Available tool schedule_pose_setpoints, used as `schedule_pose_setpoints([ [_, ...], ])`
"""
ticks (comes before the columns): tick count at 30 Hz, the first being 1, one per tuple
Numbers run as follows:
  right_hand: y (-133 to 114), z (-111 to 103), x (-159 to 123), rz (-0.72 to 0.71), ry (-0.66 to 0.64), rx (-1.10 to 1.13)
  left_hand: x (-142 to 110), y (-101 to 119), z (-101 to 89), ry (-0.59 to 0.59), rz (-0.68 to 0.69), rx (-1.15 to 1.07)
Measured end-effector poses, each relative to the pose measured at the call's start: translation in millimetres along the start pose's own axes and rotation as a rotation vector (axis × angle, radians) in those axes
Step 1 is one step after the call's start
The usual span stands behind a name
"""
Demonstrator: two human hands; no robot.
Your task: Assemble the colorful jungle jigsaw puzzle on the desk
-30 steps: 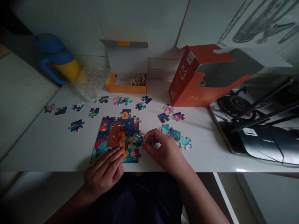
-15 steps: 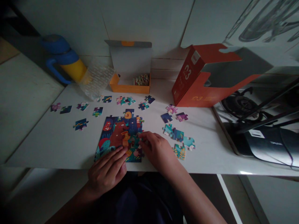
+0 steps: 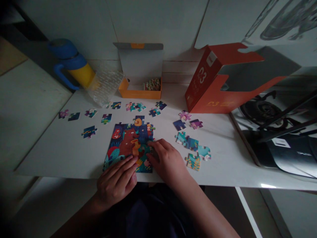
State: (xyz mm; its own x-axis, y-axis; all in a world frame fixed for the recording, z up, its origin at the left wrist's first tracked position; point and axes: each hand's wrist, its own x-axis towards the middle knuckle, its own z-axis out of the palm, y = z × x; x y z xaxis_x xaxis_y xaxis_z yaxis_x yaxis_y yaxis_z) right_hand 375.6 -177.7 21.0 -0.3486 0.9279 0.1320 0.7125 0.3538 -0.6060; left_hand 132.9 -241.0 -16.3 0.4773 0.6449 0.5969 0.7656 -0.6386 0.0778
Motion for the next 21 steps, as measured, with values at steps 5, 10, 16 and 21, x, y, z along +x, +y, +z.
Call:
schedule_pose_setpoints([
  [5,-3.8,6.6,-3.3,-0.034,0.012,-0.109,-3.6,0.4,2.1,-0.007,0.003,-0.019],
  [10,-3.8,10.1,-4.5,-0.066,0.016,-0.147,-4.2,0.2,3.0,-0.007,0.001,-0.021],
  [16,-13.6,10.5,-7.0,-0.037,0.004,-0.249,-1.6,0.2,1.9,-0.004,0.004,-0.026],
  [21,-23.1,9.2,-5.1,-0.023,-0.069,-0.328,-2.1,0.4,1.6,0.002,-0.001,-0.020],
])
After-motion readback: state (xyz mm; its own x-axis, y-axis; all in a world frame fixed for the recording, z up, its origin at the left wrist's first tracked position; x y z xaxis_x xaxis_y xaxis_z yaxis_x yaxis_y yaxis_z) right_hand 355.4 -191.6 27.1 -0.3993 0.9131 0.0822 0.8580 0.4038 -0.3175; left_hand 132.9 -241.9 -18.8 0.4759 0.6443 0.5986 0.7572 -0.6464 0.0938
